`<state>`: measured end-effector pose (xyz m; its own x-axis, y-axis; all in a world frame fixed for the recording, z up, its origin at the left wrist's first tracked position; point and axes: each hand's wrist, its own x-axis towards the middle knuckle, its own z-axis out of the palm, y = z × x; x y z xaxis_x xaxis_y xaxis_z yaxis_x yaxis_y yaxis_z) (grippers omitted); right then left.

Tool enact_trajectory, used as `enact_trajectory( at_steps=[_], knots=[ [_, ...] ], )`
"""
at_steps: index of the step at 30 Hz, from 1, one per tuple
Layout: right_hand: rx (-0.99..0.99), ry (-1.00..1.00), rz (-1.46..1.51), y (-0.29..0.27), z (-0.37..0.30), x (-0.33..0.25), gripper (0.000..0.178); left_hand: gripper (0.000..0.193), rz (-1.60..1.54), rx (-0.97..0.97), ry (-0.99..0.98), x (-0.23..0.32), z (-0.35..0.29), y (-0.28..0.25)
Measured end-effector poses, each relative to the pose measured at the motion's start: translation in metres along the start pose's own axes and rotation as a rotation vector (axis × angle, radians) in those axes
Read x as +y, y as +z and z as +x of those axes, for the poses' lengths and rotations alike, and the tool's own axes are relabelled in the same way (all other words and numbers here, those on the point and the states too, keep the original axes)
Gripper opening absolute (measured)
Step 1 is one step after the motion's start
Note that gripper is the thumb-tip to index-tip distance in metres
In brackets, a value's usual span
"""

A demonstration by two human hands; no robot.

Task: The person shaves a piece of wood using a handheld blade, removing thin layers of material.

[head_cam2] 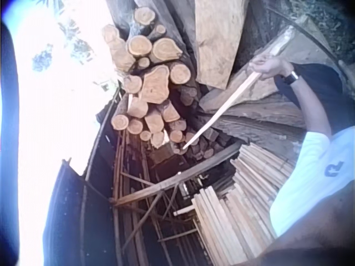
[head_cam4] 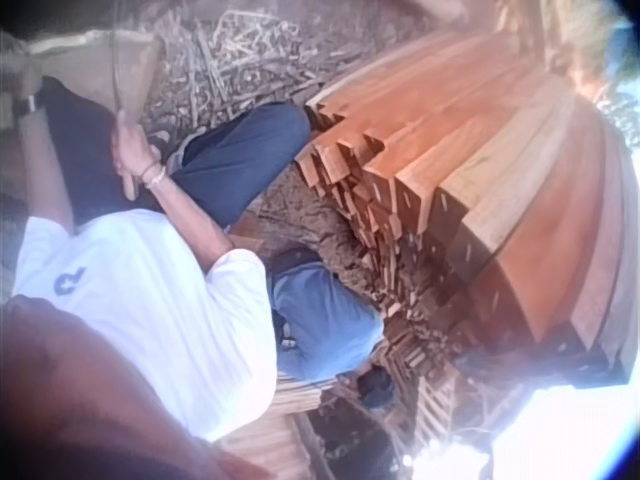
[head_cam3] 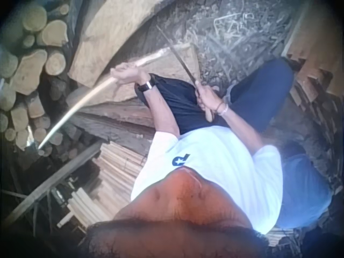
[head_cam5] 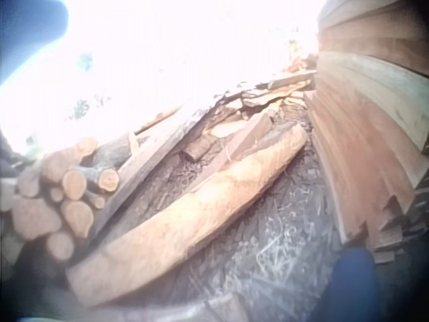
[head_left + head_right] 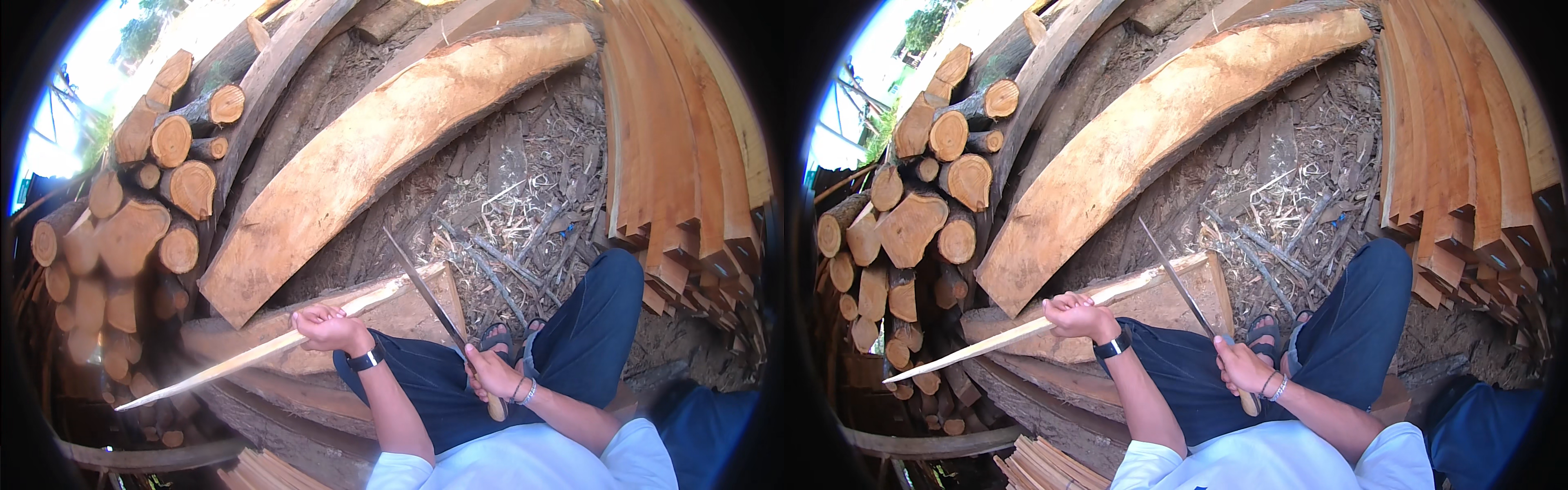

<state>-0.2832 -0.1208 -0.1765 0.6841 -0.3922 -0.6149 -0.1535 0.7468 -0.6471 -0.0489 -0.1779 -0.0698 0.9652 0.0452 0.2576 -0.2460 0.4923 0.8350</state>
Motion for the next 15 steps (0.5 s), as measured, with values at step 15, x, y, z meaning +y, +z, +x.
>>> enact_trajectory(
  at_steps=[15],
  knots=[
    [0.029,-0.016,-0.222,-0.006,0.007,0.006,0.063,0.041,-0.026,0.027,-0.003,0.001,0.003,-0.004]
  ],
)
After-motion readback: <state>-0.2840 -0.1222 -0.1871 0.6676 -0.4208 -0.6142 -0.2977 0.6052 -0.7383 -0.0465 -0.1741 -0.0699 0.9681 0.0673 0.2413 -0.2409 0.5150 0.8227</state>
